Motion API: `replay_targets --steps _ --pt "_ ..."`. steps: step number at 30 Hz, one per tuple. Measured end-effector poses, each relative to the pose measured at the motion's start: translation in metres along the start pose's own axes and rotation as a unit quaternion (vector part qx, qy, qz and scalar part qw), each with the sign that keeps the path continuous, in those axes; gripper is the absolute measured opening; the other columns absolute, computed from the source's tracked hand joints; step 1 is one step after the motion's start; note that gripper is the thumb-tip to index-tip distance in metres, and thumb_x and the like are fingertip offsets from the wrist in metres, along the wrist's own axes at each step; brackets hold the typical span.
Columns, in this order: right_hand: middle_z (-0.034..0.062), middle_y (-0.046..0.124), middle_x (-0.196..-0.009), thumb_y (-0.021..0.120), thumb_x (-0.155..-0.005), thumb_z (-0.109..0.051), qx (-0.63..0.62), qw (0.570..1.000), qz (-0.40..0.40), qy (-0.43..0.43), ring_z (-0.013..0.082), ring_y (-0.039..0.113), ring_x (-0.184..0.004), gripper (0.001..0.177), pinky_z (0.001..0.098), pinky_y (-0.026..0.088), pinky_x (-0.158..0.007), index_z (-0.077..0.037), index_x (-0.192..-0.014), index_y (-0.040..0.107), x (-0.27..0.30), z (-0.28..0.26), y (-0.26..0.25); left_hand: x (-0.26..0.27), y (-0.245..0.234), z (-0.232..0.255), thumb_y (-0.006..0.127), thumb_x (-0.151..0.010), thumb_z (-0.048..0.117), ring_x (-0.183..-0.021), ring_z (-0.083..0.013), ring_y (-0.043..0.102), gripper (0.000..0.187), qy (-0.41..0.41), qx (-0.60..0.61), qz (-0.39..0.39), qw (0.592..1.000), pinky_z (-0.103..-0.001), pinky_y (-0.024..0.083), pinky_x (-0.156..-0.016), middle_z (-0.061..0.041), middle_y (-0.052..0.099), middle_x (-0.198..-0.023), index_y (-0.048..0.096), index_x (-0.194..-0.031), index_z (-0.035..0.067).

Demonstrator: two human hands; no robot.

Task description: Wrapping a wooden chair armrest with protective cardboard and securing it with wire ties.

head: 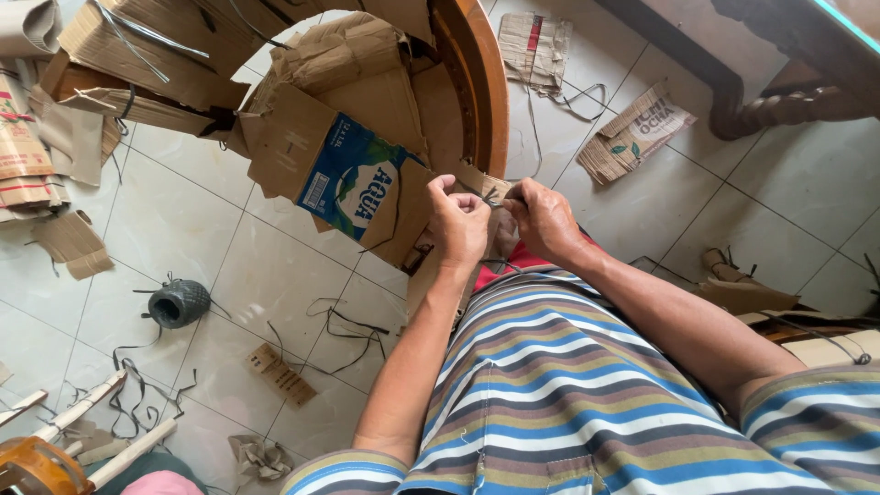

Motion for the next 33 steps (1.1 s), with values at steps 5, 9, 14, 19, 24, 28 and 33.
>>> replay_targets --steps 5,9,14,19,24,28,33 --pt "0.0160 0.068 -0.083 0.067 -0.102 -0.024 0.003 1.000 0.007 0.018 0.0422 0.069 -0.090 0.016 0.0527 0.054 -0.077 -0.009 -0.101 0.064 0.003 0.011 -0.004 0.007 -0.003 0.008 0.059 -0.082 0.013 -0.080 -0.0198 0.076 0.045 0.067 0.032 0.041 0.996 -0.038 0.055 -0.080 0.004 0.074 -0.077 0.046 -0.124 0.018" --pt "0.0134 0.068 -0.078 0.065 -0.104 -0.029 -0.025 0.998 -0.019 0.051 0.0397 0.070 -0.086 0.020 0.0505 0.053 -0.074 -0.010 -0.099 0.064 0.004 0.032 0.001 -0.006 -0.003 -0.004 0.063 -0.079 0.009 -0.075 -0.0154 0.074 0.045 0.087 0.067 0.023 0.994 -0.029 0.058 -0.071 0.002 0.073 -0.077 0.046 -0.121 0.017" --pt "0.0117 0.069 -0.077 0.066 -0.103 -0.027 -0.072 0.995 -0.043 0.055 0.0361 0.071 -0.086 0.016 0.0475 0.054 -0.074 -0.011 -0.100 0.066 0.008 0.029 0.003 -0.010 -0.007 -0.006 0.065 -0.079 0.005 -0.073 -0.0142 0.072 0.048 0.102 0.123 -0.047 0.986 -0.026 0.058 -0.070 -0.004 0.073 -0.080 0.046 -0.123 0.014" --pt "0.0076 0.066 -0.093 0.071 -0.100 -0.024 -0.006 0.994 0.068 -0.083 0.0339 0.068 -0.094 0.014 0.0453 0.055 -0.076 -0.019 -0.111 0.066 0.012 -0.010 -0.016 -0.011 -0.005 -0.013 0.065 -0.082 0.007 -0.069 -0.0113 0.071 0.038 0.120 0.126 -0.056 0.983 -0.023 0.058 -0.064 -0.004 0.074 -0.083 0.054 -0.117 0.013" --pt "0.0035 0.062 -0.110 0.076 -0.088 -0.015 0.116 0.967 0.119 -0.191 0.0302 0.063 -0.105 0.028 0.0423 0.054 -0.081 -0.021 -0.114 0.069 0.008 -0.030 -0.017 0.002 -0.013 -0.008 0.067 -0.082 0.003 -0.073 -0.0156 0.073 0.032 0.149 0.140 -0.058 0.977 -0.027 0.060 -0.064 -0.012 0.074 -0.093 0.060 -0.113 0.007" --pt "0.0008 0.063 -0.110 0.077 -0.085 -0.017 0.195 0.940 0.144 -0.240 0.0267 0.061 -0.109 0.021 0.0382 0.051 -0.082 -0.023 -0.104 0.072 0.004 -0.027 -0.006 0.014 -0.020 0.001 0.069 -0.081 -0.001 -0.079 -0.0243 0.075 0.033 0.192 0.121 -0.053 0.972 -0.032 0.064 -0.067 -0.019 0.071 -0.102 0.063 -0.113 0.003" --pt "0.0008 0.064 -0.110 0.076 -0.090 -0.016 0.153 0.946 0.146 -0.247 0.0266 0.063 -0.105 0.011 0.0387 0.051 -0.082 -0.021 -0.098 0.070 0.000 -0.023 -0.004 0.014 -0.018 -0.008 0.072 -0.080 -0.001 -0.076 -0.0243 0.074 0.031 0.231 0.096 -0.027 0.968 -0.029 0.064 -0.062 -0.016 0.069 -0.101 0.066 -0.110 0.004"
Point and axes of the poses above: each hand's wrist, its own x-axis away from the middle knuckle, its own y-axis out of the palm, z = x × y, the point moved 5 cm from there along -x, towards the middle knuckle
